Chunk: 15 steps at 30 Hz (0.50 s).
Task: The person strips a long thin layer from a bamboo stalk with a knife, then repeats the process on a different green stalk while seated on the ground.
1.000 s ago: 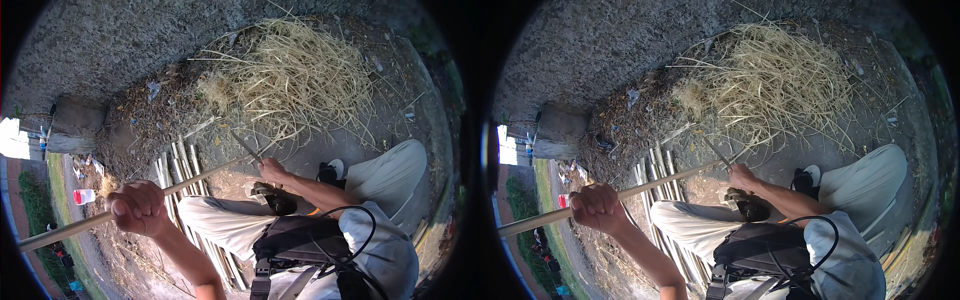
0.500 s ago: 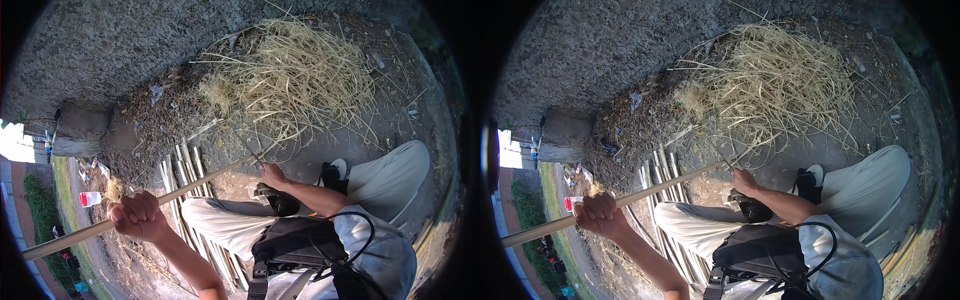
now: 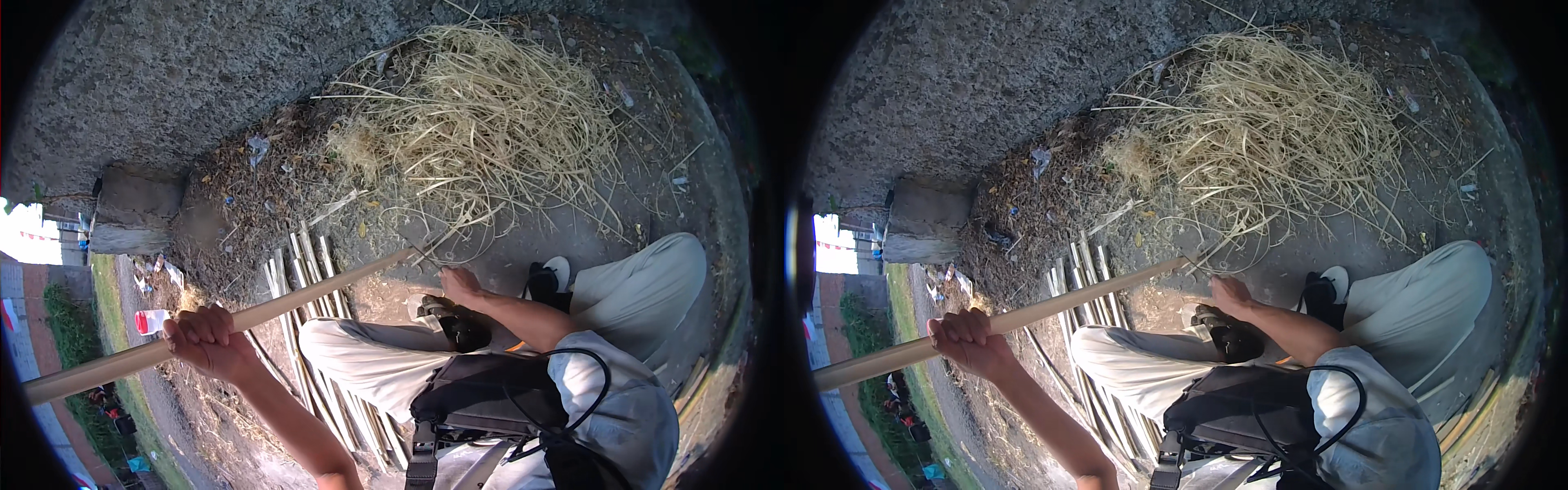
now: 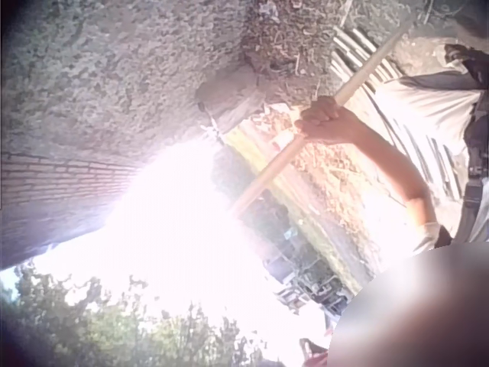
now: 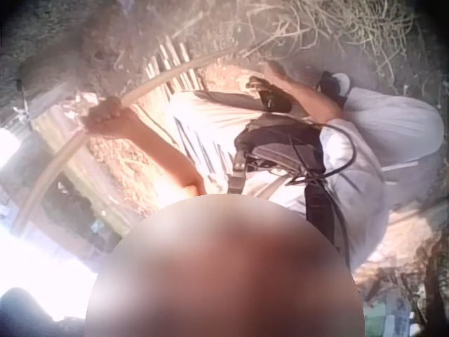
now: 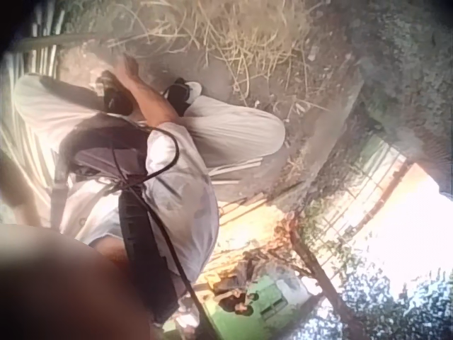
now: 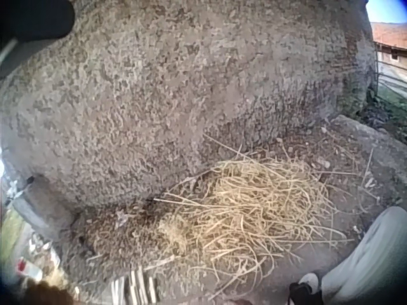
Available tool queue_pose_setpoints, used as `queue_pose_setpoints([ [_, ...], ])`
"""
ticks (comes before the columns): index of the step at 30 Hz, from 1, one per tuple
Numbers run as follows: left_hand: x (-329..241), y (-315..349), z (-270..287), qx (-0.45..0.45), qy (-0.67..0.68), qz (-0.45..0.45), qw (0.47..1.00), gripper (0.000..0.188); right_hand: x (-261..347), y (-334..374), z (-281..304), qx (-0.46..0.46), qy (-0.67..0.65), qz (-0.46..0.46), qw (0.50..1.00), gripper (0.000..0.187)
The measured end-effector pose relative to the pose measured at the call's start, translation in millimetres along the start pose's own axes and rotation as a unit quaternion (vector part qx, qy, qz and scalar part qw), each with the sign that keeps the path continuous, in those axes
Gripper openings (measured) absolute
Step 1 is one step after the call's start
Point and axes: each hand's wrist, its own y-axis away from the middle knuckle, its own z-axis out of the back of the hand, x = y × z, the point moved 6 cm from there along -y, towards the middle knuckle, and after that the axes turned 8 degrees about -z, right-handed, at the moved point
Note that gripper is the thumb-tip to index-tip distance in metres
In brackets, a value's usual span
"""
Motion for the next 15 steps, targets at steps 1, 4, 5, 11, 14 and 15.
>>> queue_pose_setpoints([
  [1,1,0,4,-0.019,0.001,0.002,1.000,0.037,12,8,6,0.010,-0.004,0.019,1.000,0.021],
  [4,0,1,11,-0.036,-0.005,0.001,0.999,0.037,-26,0,-15,-0.026,0.007,-0.008,1.000,0.020],
  [5,-1,0,13,-0.039,-0.016,-0.005,0.999,0.036,-36,-3,-18,0.001,0.035,-0.026,0.999,0.019],
  [11,4,2,-2,-0.051,-0.054,-0.009,0.997,0.036,-27,2,3,-0.046,0.071,0.034,0.996,0.022],
  [14,5,-1,3,-0.049,-0.051,-0.004,0.997,0.036,3,16,11,-0.030,0.000,0.077,0.997,0.026],
  [15,3,0,6,-0.054,-0.050,-0.005,0.997,0.036,15,25,18,-0.051,-0.040,0.103,0.993,0.022],
])
